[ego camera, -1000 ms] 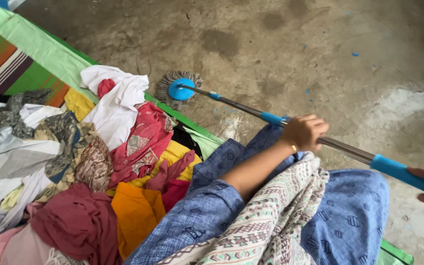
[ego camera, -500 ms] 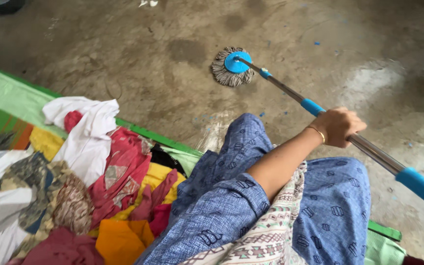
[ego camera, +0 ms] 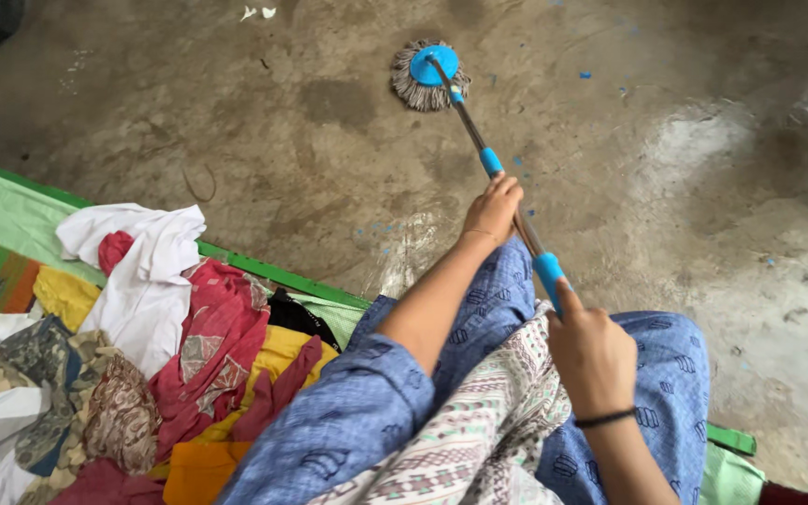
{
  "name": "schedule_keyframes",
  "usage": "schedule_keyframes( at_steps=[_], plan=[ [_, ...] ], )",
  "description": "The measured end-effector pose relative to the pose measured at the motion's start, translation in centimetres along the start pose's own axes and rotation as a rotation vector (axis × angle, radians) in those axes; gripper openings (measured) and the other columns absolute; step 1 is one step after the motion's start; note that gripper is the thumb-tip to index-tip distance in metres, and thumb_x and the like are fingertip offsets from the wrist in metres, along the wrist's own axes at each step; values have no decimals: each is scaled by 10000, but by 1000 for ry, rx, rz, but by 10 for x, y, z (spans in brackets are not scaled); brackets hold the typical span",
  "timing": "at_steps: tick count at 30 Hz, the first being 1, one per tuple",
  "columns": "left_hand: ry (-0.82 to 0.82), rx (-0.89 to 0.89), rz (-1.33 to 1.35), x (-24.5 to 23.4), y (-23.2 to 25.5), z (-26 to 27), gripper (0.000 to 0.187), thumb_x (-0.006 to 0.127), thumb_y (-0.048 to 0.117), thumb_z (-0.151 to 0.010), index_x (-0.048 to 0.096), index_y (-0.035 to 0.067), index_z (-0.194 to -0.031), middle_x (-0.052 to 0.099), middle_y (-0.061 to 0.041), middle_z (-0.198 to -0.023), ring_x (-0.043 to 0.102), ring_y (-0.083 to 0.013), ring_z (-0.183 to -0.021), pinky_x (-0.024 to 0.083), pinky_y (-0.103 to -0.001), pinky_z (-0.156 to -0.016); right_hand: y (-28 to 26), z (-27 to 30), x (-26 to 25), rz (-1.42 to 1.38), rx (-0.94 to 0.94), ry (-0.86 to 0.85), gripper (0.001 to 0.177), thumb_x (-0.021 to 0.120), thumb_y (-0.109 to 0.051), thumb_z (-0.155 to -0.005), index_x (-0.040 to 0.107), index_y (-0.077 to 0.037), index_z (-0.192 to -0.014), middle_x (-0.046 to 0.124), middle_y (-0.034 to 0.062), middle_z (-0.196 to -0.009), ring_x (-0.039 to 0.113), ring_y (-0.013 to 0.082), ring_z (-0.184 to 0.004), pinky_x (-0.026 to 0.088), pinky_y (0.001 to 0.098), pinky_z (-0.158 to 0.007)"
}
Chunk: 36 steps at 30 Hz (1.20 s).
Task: The person assembles a mop by connecting sections of the handle and attaching the mop head while sitting on the floor.
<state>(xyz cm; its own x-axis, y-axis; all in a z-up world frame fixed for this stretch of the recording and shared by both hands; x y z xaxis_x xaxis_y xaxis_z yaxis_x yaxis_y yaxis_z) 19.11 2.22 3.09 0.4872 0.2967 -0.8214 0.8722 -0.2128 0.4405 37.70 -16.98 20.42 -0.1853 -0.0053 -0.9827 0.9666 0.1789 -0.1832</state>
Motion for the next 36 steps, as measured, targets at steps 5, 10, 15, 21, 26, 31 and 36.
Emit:
schedule_keyframes(
  at_steps=[5,10,15,21,26,31,36],
  plan=[
    [-141,-8,158,-27,-1,8,708,719,-48,-694,562,176,-1346,409,-126,-1581,384,-347,-1451,432,-423,-1112,-7,-60,35,-60,-73,61,437,699,-303,-903,652,-191,-1323,705,199,-711,706,406,-652,554,503,-557],
    [-271,-33,335,-3,22,17,757,657,-58,-728,514,185,-1430,381,-109,-1620,450,-335,-1421,440,-409,-1114,23,-89,55,-115,51,57,439,725,-282,-885,678,-256,-1321,731,214,-830,722,418,-771,573,514,-674],
    [0,50,142,37,61,24,548,618,-52,-903,514,48,-1432,383,-226,-1640,420,-404,-1466,417,-448,-1182,46,-64,34,-212,211,38,483,791,-356,-825,704,-295,-1296,741,208,-913,718,424,-856,572,519,-740],
    [202,380,287,15,158,20,351,684,-14,-770,670,100,-1101,574,-163,-1429,461,-381,-1420,348,-553,-1209,85,-8,-53,-150,268,1,484,810,-414,-802,729,-278,-1258,743,208,-864,729,408,-834,571,514,-733],
    [321,481,426,-29,162,26,194,729,94,-942,670,179,-1106,733,3,-1179,682,-198,-1259,427,-485,-1258,34,49,-104,76,238,13,442,709,-471,-886,677,-283,-1285,713,162,-695,707,380,-630,546,496,-549],
    [410,436,430,-66,110,28,455,624,43,-1040,509,24,-1480,688,-110,-1356,656,-268,-1309,375,-516,-1288,-34,59,-101,78,101,-53,435,577,-364,-957,610,-113,-1311,700,119,-597,695,308,-472,532,438,-415],
    [305,286,274,-74,41,13,675,777,89,-861,495,76,-1473,521,-198,-1503,454,-389,-1430,332,-498,-1228,-73,22,-75,32,-19,69,353,533,-170,-935,634,-4,-1230,684,165,-622,697,324,-490,545,423,-419]
  ],
)
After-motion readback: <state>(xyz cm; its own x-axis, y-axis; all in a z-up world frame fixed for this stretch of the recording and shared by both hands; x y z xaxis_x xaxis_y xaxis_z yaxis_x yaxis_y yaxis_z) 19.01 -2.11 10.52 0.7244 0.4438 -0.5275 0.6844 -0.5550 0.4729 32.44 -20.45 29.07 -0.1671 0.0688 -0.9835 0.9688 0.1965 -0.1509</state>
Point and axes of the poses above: each hand's wrist, its own z-axis away from the middle knuckle, its own x-axis out of the palm, y = z × x, the point moved 3 cm from there along -z, towards the middle knuckle
